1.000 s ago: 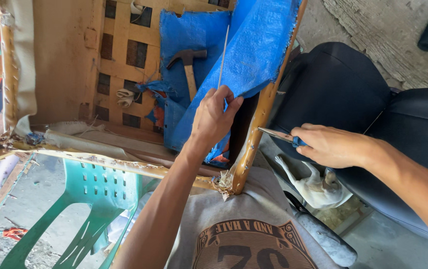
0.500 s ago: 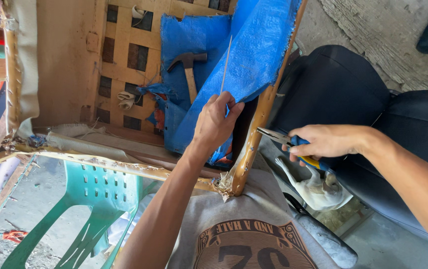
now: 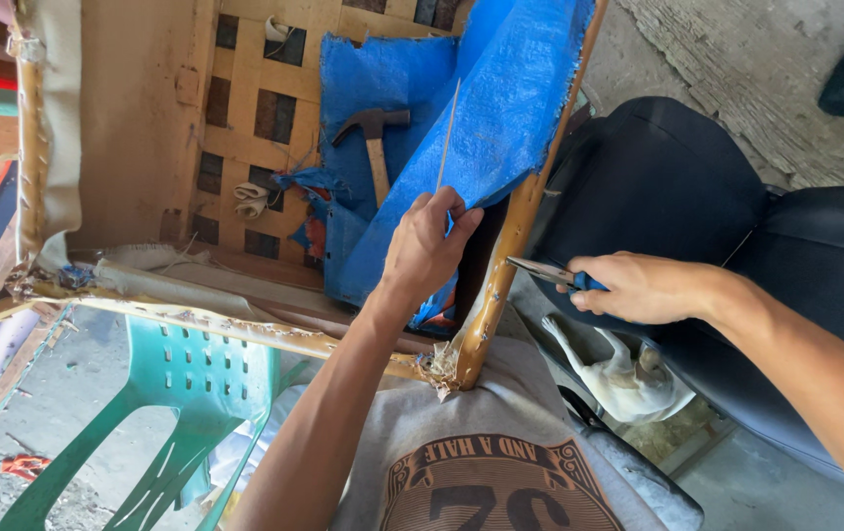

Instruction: The person hammers nails into the wooden frame of a chair while securing a blue fabric piece. They use a hammer and a metal rod to drive nails along the frame edge, occasionally adjusting the fabric with their hands.

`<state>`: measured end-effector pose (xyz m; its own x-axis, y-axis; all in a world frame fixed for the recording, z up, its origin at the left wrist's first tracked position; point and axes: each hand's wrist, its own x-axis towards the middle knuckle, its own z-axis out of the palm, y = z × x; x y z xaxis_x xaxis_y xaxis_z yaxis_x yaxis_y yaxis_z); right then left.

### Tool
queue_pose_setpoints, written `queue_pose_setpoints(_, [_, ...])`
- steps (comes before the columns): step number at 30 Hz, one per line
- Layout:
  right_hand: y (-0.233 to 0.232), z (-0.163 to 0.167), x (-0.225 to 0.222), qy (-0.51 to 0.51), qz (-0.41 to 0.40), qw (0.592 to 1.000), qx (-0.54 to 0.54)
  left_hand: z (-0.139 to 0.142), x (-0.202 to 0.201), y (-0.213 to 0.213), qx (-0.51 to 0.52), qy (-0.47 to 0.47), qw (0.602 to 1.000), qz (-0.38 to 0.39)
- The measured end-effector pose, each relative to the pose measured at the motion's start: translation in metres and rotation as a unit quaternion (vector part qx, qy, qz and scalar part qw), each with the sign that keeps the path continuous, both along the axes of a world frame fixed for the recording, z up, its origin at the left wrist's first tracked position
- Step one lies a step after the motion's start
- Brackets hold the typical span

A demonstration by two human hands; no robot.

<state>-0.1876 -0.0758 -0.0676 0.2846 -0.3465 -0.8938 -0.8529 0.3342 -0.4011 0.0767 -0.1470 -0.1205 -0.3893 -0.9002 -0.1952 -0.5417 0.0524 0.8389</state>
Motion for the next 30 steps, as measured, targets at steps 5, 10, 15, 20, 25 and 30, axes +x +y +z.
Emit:
queue_pose_setpoints(5, [-0.003, -0.004, -0.002, -0.055, -0.023, 0.998, 0.008, 0.002, 0.0, -0.001, -0.014, 0.002, 1.0, 0.001])
queue_pose_setpoints(10, [-0.008, -0.013, -0.001, -0.08, -0.056, 0.993, 0.066, 0.003, 0.0, 0.0, 0.016, 0.004, 1.0, -0.001])
queue_pose_setpoints(15, [0.0, -0.029, 0.0, -0.125, -0.204, 0.951, 0.197, 0.004, 0.001, -0.001, -0.002, 0.008, 1.0, -0.002])
queue_pose_setpoints(20, [0.026, -0.042, 0.004, -0.297, -0.365, 0.816, 0.335, 0.005, 0.0, -0.001, -0.001, 0.015, 1.0, 0.0])
queue_pose_setpoints(25, [0.043, -0.045, 0.011, -0.333, -0.425, 0.749, 0.385, 0.003, 0.0, 0.001, -0.003, 0.05, 0.999, 0.0])
queue_pose_setpoints(30, [0.038, -0.043, 0.009, -0.266, -0.354, 0.854, 0.274, 0.001, 0.0, 0.004, 0.013, 0.026, 0.999, -0.012])
